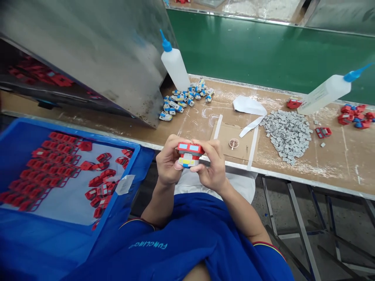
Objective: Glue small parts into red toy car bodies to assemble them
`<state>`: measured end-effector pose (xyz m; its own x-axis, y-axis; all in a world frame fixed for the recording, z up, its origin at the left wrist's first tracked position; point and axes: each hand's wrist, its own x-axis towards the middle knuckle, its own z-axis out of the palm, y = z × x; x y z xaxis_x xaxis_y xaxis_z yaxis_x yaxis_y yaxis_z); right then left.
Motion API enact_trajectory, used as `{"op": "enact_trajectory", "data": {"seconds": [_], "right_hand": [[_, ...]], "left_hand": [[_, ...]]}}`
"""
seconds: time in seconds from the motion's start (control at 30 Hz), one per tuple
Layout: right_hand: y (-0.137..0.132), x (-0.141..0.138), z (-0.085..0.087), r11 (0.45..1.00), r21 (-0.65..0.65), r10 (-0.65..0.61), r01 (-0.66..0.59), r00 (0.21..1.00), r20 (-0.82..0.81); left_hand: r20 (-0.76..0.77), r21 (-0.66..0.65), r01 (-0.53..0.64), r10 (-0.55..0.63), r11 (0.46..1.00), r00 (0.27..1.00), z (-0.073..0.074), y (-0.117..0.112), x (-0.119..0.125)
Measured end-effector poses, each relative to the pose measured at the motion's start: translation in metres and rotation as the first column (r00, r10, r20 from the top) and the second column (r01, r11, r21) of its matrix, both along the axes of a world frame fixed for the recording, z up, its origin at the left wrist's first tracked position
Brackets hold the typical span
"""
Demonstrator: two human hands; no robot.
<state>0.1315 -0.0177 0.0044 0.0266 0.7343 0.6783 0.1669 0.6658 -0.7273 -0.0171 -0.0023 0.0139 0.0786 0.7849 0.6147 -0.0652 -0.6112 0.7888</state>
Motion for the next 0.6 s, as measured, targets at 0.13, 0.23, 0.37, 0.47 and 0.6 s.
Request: {"op": "enact_trajectory", "data": {"seconds": [0.13,0.23,0.37,0.47,0.6], "right_hand": [[-0.009,0.006,0.005,0.998,0.05,-0.035,0.034,0.999,0.017],[-0.013,0.008,0.009,0.995,0.086,-0.043,0.04,0.999,0.031],[-0.013,0.008,0.012,0.993,0.118,-0.016,0.014,1.0,0.017],[-0.012,0.007,0.012,0.99,0.144,0.001,-0.003,1.0,0.016],[-0.011,0.004,0.009,0.988,0.157,0.012,-0.015,1.0,0.019]], "left_hand": [[0.003,0.032,0.034,-0.034,0.999,0.999,0.004,-0.007,0.003],[-0.003,0.055,0.022,-0.022,0.998,1.0,0.006,-0.012,0.002],[-0.028,0.089,-0.014,0.017,0.996,0.999,0.008,-0.016,-0.001],[-0.047,0.121,-0.036,0.042,0.992,0.998,0.011,-0.018,-0.004],[-0.075,0.153,-0.053,0.065,0.987,0.995,0.015,-0.018,-0.009]]}}
